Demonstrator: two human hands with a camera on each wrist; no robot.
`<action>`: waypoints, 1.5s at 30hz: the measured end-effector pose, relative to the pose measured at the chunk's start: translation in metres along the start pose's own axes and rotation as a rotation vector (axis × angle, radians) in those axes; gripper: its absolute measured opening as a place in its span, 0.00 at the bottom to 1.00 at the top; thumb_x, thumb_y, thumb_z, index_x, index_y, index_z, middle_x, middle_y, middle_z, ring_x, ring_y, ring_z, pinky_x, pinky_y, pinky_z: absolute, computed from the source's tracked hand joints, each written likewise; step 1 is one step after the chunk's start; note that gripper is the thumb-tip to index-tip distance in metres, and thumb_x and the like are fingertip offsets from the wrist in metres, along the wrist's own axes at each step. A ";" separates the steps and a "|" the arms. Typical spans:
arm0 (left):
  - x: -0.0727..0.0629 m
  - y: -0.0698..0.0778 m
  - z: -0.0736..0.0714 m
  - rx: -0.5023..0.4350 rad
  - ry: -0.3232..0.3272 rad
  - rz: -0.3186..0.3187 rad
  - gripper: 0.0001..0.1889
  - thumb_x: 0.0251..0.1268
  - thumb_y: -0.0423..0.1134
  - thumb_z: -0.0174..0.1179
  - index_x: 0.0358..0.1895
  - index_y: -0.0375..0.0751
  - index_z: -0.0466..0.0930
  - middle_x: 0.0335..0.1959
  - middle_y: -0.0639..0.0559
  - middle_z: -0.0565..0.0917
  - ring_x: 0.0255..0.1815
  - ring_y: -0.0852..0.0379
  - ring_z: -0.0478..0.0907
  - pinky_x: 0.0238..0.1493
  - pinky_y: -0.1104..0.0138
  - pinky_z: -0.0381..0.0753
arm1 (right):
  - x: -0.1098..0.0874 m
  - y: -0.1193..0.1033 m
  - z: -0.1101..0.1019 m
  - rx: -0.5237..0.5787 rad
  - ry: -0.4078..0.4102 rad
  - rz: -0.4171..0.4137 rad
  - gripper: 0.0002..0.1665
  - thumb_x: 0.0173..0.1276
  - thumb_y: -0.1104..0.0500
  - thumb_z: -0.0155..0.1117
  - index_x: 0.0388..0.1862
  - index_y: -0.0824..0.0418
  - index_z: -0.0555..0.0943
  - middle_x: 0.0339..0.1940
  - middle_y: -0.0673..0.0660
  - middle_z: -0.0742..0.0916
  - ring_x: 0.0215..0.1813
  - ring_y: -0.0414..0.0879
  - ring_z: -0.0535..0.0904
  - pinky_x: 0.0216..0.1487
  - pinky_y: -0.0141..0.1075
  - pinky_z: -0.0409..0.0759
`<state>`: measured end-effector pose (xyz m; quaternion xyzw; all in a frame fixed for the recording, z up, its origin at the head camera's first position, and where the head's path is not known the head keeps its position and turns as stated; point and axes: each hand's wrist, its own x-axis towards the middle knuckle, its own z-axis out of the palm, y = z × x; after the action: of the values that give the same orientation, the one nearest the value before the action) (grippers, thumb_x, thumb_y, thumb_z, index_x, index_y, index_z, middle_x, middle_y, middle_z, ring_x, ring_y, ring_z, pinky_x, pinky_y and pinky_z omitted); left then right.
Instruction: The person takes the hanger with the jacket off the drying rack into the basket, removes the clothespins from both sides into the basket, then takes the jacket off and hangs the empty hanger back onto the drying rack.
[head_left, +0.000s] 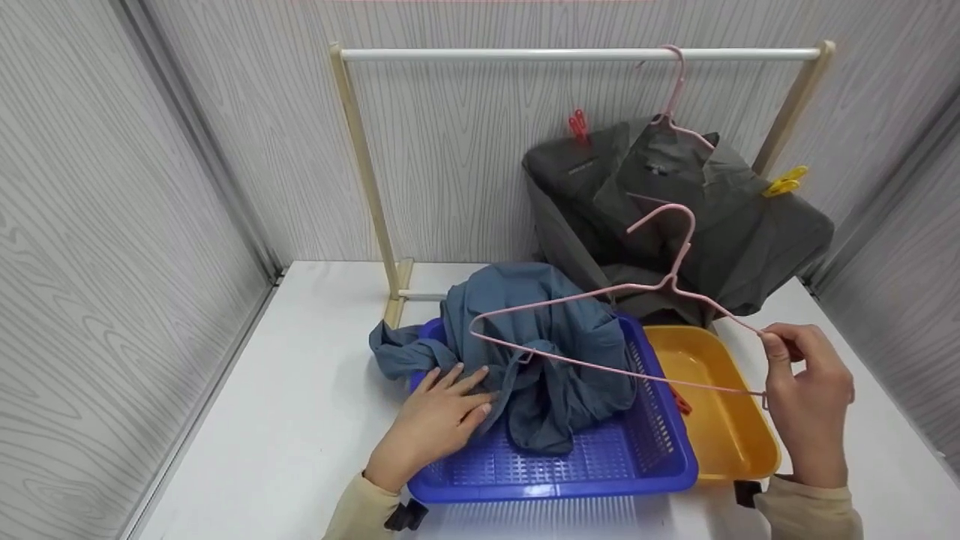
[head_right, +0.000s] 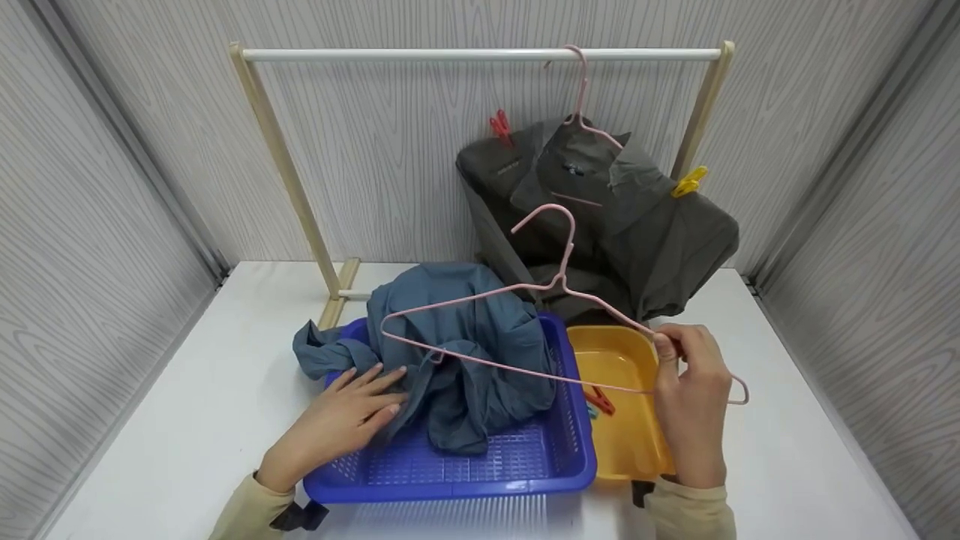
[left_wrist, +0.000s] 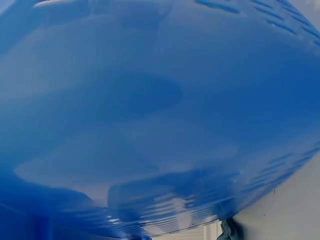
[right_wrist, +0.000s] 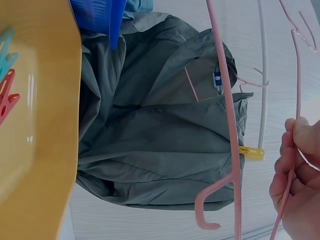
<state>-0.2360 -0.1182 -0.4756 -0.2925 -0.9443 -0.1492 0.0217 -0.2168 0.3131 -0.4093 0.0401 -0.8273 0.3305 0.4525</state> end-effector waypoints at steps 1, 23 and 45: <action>0.000 -0.001 0.001 0.025 0.006 0.014 0.18 0.78 0.51 0.46 0.62 0.58 0.80 0.72 0.53 0.68 0.74 0.42 0.58 0.71 0.42 0.50 | -0.001 -0.001 0.000 -0.005 -0.004 0.009 0.04 0.68 0.66 0.66 0.38 0.68 0.82 0.33 0.56 0.81 0.36 0.31 0.69 0.42 0.24 0.66; 0.000 -0.018 -0.010 -0.168 0.048 0.077 0.16 0.71 0.41 0.60 0.60 0.49 0.82 0.69 0.53 0.72 0.74 0.47 0.60 0.71 0.44 0.51 | 0.001 0.001 -0.005 0.072 -0.086 0.023 0.04 0.69 0.67 0.64 0.40 0.69 0.82 0.33 0.52 0.80 0.36 0.36 0.70 0.42 0.23 0.67; 0.070 -0.165 -0.078 -0.515 0.864 -0.347 0.12 0.70 0.32 0.58 0.53 0.34 0.81 0.53 0.40 0.82 0.50 0.46 0.81 0.53 0.55 0.76 | -0.006 -0.005 0.013 0.114 -0.156 -0.027 0.04 0.68 0.70 0.64 0.41 0.68 0.82 0.34 0.55 0.81 0.36 0.37 0.70 0.44 0.21 0.69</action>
<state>-0.3901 -0.2328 -0.4363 -0.0398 -0.8166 -0.4845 0.3111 -0.2208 0.2999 -0.4167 0.1023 -0.8392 0.3668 0.3882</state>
